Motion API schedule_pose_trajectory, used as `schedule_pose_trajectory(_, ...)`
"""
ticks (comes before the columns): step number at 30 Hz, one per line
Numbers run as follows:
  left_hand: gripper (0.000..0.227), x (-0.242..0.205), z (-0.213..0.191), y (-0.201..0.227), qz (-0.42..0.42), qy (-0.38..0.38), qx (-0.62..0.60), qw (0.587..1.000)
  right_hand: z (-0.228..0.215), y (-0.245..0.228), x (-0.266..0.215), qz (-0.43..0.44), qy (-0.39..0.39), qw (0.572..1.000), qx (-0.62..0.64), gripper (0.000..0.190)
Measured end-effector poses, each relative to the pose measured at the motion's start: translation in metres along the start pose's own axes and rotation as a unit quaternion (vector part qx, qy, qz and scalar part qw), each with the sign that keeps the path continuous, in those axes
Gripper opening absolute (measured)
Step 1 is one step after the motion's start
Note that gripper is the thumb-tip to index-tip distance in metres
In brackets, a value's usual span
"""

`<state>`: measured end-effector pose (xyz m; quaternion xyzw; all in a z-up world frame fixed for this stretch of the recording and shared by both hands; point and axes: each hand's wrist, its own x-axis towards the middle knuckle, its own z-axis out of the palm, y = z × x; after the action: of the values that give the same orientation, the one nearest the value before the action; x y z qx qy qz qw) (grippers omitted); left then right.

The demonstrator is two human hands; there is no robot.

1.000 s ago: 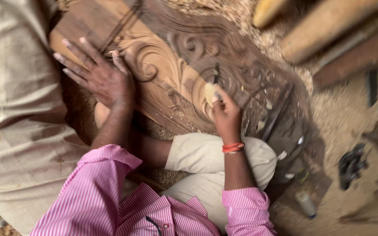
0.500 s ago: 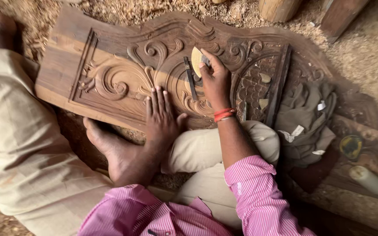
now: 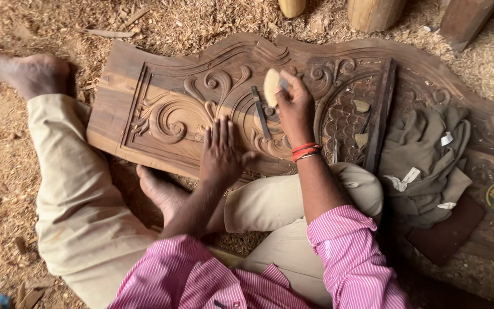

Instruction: The person is sitting on the floor and carving intricate floral patterns into a rectangular wooden panel using a chisel. They hold the wood steady with their left hand and use the chisel with their right hand to refine the details of the design.

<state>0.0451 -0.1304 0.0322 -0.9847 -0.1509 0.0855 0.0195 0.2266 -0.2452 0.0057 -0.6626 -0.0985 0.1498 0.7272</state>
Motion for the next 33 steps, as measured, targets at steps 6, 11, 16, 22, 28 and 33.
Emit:
schedule_pose_trajectory(6,0.085,-0.041,-0.016,0.017,0.02,-0.143,0.032,0.989,0.015,0.025,-0.017,-0.062,-0.184,0.952,-0.238,0.031)
schedule_pose_trajectory(11,0.059,-0.044,-0.026,0.016,-0.03,-0.235,-0.109,0.966,0.028,0.011,-0.026,0.039,-0.195,0.971,-0.13,0.033)
schedule_pose_trajectory(16,0.047,-0.039,-0.01,0.011,-0.223,0.037,-0.659,0.717,0.032,0.012,-0.036,0.151,-0.278,0.949,0.007,0.027)
schedule_pose_trajectory(22,0.037,-0.02,0.018,0.003,-0.267,0.174,-0.767,0.557,0.051,0.013,-0.047,0.09,-0.309,0.943,-0.09,0.031)
schedule_pose_trajectory(28,0.035,0.025,-0.006,-0.068,-0.063,0.339,-0.135,0.929,0.029,0.004,-0.03,-0.057,-0.146,0.962,-0.224,0.037)
schedule_pose_trajectory(33,0.046,0.048,-0.013,-0.105,0.013,0.157,0.079,0.984,0.032,-0.009,-0.03,-0.016,-0.177,0.96,-0.218,0.035)
